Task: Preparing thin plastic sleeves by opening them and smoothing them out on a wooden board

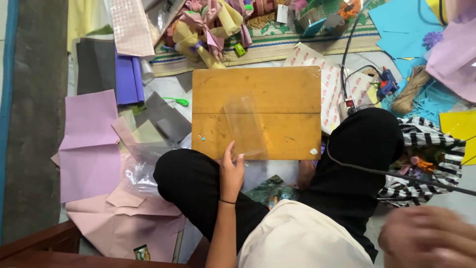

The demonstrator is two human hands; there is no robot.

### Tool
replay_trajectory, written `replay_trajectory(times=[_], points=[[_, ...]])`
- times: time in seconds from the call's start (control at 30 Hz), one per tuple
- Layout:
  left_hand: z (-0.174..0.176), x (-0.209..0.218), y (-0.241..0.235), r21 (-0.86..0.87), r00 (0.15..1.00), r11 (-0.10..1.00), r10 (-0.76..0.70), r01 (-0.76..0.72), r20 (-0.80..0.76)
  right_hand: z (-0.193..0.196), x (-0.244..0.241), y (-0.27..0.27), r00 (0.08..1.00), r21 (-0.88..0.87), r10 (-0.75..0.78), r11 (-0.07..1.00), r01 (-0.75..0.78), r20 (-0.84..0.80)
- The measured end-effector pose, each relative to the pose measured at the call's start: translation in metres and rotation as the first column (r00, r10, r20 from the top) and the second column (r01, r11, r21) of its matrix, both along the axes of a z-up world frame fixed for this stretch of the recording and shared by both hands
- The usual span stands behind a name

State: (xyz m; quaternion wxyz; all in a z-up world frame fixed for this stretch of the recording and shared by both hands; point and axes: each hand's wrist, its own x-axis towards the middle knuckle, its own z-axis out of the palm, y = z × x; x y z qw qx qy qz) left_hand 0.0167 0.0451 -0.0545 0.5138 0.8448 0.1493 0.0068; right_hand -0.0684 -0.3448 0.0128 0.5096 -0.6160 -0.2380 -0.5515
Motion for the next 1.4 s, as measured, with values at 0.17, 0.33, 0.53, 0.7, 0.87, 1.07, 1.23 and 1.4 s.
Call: replay_trajectory(times=[0.17, 0.33, 0.53, 0.7, 0.87, 1.07, 1.23, 1.4], points=[[0.042, 0.007, -0.011, -0.161, 0.987, 0.978, 0.115, -0.132, -0.111, 0.048, 0.102, 0.155, 0.726, -0.074, 0.196, 0.944, -0.323, -0.659], [0.028, -0.001, -0.008, -0.350, 0.999, 0.935, 0.038, -0.049, -0.036, -0.043, 0.141, 0.184, 0.260, 0.084, 0.149, 0.966, -0.245, -0.954], [0.013, 0.000, -0.004, -0.544, 0.994, 0.834, -0.049, 0.094, 0.096, -0.056, 0.142, 0.184, 0.075, 0.415, 0.426, 0.901, -0.126, -0.902], [0.005, 0.000, -0.007, -0.555, 0.994, 0.825, -0.096, 0.112, 0.057, -0.019, 0.138, 0.175, 0.117, 0.425, 0.428, 0.904, -0.058, -0.896], [-0.006, -0.003, -0.003, -0.414, 0.998, 0.908, -0.056, 0.066, 0.035, -0.015, 0.137, 0.164, 0.242, 0.543, 0.524, 0.840, 0.013, -0.816], [0.036, -0.011, 0.017, -0.371, 0.995, 0.928, 0.069, -0.035, 0.077, -0.019, 0.133, 0.151, 0.309, 0.551, 0.515, 0.834, 0.036, -0.800], [0.097, -0.029, 0.081, -0.407, 0.899, 0.882, 0.357, -0.235, 0.254, -0.019, 0.134, 0.143, 0.176, 0.541, 0.535, 0.841, -0.019, -0.826], [0.055, -0.062, 0.172, -0.428, 0.557, 0.648, 0.761, -0.631, 0.332, -0.024, 0.134, 0.143, 0.149, 0.539, 0.540, 0.841, -0.050, -0.829]])
